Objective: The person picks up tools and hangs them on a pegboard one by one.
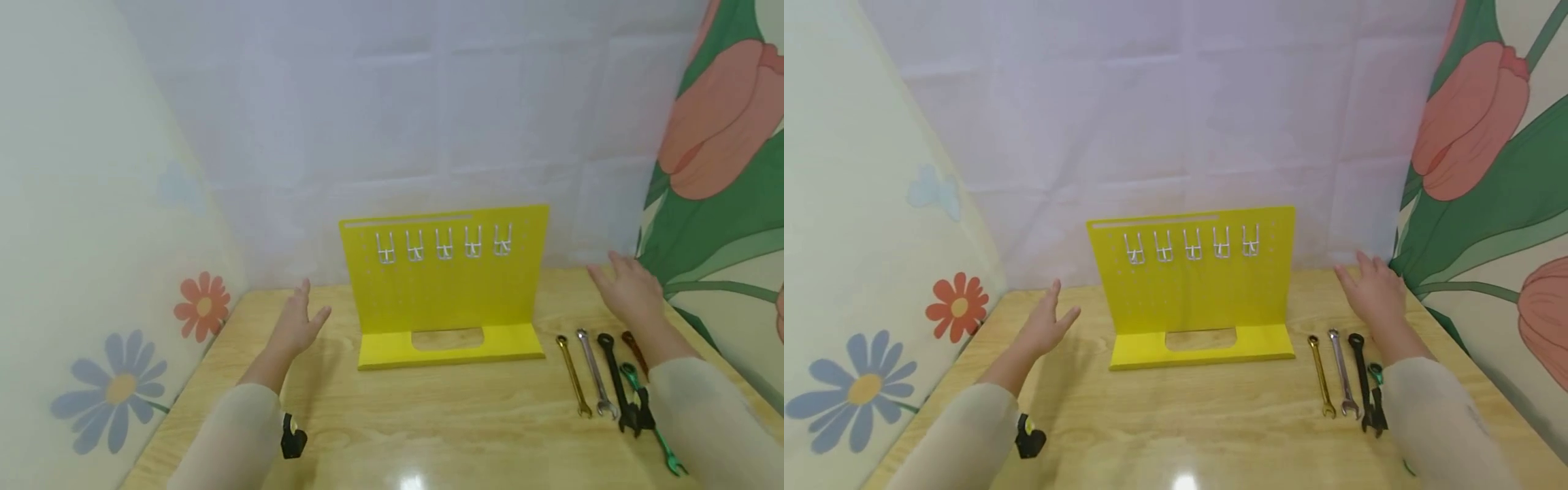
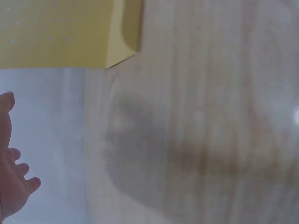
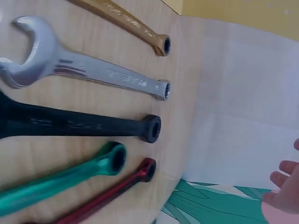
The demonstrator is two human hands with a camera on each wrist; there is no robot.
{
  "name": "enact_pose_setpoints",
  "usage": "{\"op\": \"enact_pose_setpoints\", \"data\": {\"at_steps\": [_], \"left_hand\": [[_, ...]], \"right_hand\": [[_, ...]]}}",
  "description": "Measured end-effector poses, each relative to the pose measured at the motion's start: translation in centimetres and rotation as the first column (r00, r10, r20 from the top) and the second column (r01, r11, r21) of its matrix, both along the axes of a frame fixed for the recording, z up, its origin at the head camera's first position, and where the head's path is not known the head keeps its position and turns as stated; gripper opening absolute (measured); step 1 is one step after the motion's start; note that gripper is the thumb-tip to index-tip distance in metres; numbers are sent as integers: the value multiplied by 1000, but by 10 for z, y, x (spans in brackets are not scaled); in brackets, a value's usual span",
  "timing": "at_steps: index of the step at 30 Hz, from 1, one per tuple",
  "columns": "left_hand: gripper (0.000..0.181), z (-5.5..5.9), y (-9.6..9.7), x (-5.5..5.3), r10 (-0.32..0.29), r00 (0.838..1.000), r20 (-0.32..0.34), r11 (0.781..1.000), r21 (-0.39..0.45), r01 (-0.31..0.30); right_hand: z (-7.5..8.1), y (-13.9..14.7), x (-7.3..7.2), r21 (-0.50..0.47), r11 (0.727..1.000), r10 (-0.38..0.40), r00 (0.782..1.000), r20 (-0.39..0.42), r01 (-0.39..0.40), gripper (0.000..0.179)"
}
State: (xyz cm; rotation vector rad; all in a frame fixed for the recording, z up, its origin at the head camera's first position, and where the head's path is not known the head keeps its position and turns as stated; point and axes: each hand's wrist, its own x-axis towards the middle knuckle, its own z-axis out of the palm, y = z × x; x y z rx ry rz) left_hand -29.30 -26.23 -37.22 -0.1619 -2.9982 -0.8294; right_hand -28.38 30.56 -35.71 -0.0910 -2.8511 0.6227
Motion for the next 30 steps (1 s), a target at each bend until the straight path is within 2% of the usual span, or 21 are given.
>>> {"op": "enact_pose_setpoints", "data": {"at_steps": [2, 6, 11, 15, 18, 26, 30], "left_hand": [[84, -11, 2, 7, -26, 999, 21, 996, 81, 24], [82, -26, 9, 16, -43, 998, 38, 984, 174, 36], [70, -43, 19, 25, -54, 998, 17, 968, 247, 48], [62, -56, 27, 32, -82, 996, 25, 952, 298, 71], [60, -61, 33, 36, -80, 996, 32, 942, 329, 65], [53, -70, 47, 42, -64, 998, -11, 913, 402, 63], [42, -74, 51, 46, -56, 998, 5, 915, 402, 49]], "right_hand": [[-4, 2, 7, -15, 1000, 2, 999, -33, -2, 83], [-9, 5, 16, -78, 997, 8, 997, -72, -14, 79], [-13, 8, 26, -174, 985, -2, 996, -91, -14, 77], [-18, 12, 38, -239, 971, -23, 997, -70, 6, 74], [-22, 14, 45, -276, 961, -43, 998, -54, 26, 74], [-33, 21, 59, -336, 940, -69, 997, -18, 59, 73], [-40, 25, 68, -342, 936, -87, 996, 8, 84, 72]]}}
